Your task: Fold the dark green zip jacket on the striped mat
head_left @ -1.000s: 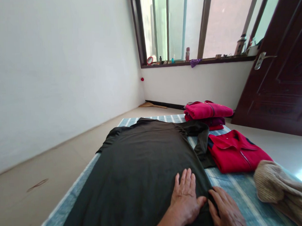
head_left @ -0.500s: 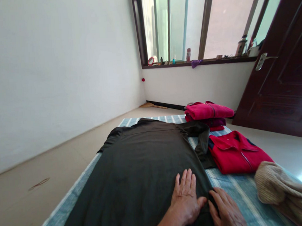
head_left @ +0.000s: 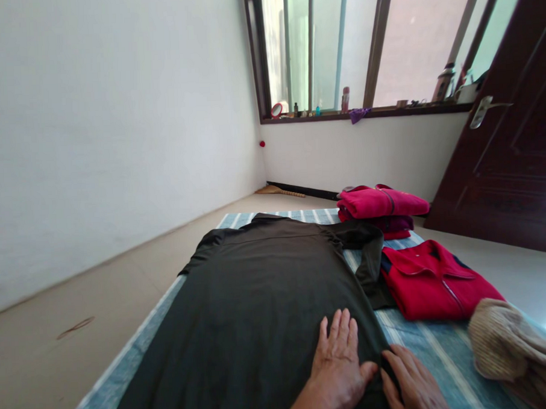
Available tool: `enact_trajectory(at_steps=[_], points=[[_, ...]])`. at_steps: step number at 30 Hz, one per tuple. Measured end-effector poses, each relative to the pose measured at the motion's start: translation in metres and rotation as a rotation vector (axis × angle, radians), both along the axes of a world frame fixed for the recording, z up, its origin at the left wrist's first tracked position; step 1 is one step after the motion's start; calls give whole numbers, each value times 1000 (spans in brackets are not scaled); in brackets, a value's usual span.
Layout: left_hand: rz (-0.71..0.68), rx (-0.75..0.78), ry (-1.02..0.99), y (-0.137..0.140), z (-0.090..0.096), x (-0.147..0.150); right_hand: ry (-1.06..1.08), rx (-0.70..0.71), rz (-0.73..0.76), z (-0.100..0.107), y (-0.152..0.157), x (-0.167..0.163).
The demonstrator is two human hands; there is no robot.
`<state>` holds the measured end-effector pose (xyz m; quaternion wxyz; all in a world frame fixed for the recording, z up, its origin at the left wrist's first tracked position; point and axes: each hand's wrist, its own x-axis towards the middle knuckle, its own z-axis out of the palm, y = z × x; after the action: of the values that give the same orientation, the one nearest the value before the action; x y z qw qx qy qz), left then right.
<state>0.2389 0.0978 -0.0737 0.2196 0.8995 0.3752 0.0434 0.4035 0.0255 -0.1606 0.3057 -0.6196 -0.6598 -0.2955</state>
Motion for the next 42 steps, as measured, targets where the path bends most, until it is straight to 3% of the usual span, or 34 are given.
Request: enact_trajectory(at_steps=[13, 22, 31, 42], points=[[-23, -30, -5, 0, 7, -1, -28, 21, -18, -3, 0, 1], [6, 40, -13, 3, -14, 2, -68, 49, 1, 5, 1, 0], [-10, 35, -16, 5, -15, 1, -94, 70, 7, 11, 1, -1], [-7, -2, -22, 5, -9, 0, 121, 41, -15, 3, 0, -6]])
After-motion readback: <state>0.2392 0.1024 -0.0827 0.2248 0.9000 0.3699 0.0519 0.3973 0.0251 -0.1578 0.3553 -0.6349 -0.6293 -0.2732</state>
